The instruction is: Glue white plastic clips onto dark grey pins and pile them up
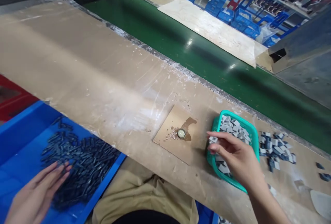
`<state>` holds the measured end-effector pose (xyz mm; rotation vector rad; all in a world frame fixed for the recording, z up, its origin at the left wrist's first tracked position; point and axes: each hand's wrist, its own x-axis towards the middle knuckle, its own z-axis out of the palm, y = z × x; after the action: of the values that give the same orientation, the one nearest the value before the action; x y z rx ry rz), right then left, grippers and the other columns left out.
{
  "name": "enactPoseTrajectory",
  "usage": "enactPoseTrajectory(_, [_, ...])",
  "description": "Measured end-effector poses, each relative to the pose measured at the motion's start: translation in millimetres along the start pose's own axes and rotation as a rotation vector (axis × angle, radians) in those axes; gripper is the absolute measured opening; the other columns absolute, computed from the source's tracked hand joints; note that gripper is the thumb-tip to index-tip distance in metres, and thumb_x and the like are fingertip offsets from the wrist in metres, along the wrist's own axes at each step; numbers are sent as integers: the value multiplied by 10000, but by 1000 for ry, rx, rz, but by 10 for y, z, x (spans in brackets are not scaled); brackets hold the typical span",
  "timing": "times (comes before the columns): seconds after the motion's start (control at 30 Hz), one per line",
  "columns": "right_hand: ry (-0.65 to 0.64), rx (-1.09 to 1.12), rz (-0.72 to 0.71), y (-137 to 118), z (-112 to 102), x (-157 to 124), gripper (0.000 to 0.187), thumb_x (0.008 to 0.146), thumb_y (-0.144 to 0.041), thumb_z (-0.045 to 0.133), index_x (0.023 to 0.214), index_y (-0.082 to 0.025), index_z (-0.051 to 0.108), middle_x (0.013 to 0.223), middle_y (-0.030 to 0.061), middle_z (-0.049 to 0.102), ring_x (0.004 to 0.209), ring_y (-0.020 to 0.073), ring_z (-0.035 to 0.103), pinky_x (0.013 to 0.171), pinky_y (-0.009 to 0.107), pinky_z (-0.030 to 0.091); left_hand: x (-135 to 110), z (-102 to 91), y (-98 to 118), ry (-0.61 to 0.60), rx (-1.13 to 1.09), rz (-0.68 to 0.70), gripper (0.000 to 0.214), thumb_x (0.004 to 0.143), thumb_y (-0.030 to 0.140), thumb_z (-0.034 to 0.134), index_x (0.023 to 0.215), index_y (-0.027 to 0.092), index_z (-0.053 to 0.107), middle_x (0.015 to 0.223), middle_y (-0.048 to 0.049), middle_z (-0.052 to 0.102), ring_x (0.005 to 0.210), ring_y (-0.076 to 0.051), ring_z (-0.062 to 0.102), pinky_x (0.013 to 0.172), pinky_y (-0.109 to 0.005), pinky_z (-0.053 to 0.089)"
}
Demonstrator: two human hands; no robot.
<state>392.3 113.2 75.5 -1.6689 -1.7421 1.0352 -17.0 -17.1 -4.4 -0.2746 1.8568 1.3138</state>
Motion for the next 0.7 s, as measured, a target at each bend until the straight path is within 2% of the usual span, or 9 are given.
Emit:
enactPoseTrajectory(0.1, [-29, -226, -255, -9, 247, 71, 259, 898, -280, 545, 1120, -199, 648, 920, 53, 692, 775, 158, 662, 662, 258, 531, -369, 299, 65, -45, -119, -207, 174, 786, -29, 469, 759, 116, 561, 746, -12, 690, 775, -132, 677, 680, -194, 603])
enactPoseTrajectory(0.17, [-8, -324, -394, -11, 378, 106, 273, 909, -223, 522, 1155, -168, 626, 994, 63, 690, 855, 150, 662, 735, 245, 527, -567, 435, 29, -141, -133, -250, 159, 771, -24, 494, 755, 106, 583, 774, -35, 682, 825, -173, 682, 692, -243, 615])
enactPoseTrajectory(0.23, [19, -398, -469, -10, 462, 130, 242, 902, -205, 536, 1111, -141, 640, 948, 62, 693, 831, 142, 661, 739, 229, 523, -695, 500, -62, -275, -126, -288, 198, 725, -17, 581, 848, 132, 627, 810, -43, 678, 833, -192, 677, 663, -252, 615])
enactPoseTrajectory(0.3, [34, -459, -504, -6, 500, 146, 194, 889, -214, 564, 1035, -140, 667, 862, 51, 681, 767, 139, 647, 708, 225, 518, -768, 528, -165, -405, -116, -343, 345, 673, -2, 674, 974, 163, 639, 838, -52, 672, 805, -167, 662, 637, -213, 597])
enactPoseTrajectory(0.37, [33, -488, -512, 5, 509, 154, 174, 878, -221, 582, 1001, -142, 677, 819, 43, 665, 737, 141, 634, 692, 228, 515, -815, 555, -237, -512, -104, -365, 412, 623, 39, 758, 998, 161, 639, 831, -47, 655, 729, -112, 626, 609, -152, 561])
enactPoseTrajectory(0.5, [11, -507, -509, 44, 516, 164, 153, 874, -226, 588, 975, -155, 679, 853, 41, 669, 754, 145, 638, 694, 233, 515, -891, 649, -253, -650, -72, -332, 270, 606, 109, 806, 756, 148, 585, 820, -5, 616, 676, -62, 578, 617, -128, 535])
enactPoseTrajectory(0.57, [-4, -503, -509, 61, 523, 170, 157, 879, -228, 582, 983, -159, 678, 893, 45, 675, 795, 150, 644, 713, 237, 516, -921, 698, -235, -693, -71, -342, 258, 627, 117, 796, 721, 147, 558, 804, 9, 597, 711, -65, 591, 663, -140, 541])
enactPoseTrajectory(0.63, [-16, -480, -505, 64, 522, 172, 163, 883, -235, 577, 988, -163, 679, 921, 50, 681, 826, 157, 648, 727, 244, 519, -945, 743, -234, -769, -89, -375, 261, 650, 138, 788, 839, 179, 614, 805, 12, 592, 758, -79, 607, 716, -164, 546])
enactPoseTrajectory(0.7, [-10, -426, -462, 42, 508, 163, 168, 876, -255, 588, 991, -175, 682, 926, 49, 690, 825, 161, 654, 732, 255, 526, -967, 795, -257, -879, -125, -405, 362, 665, 191, 791, 996, 211, 646, 831, -9, 605, 813, -104, 615, 765, -188, 542])
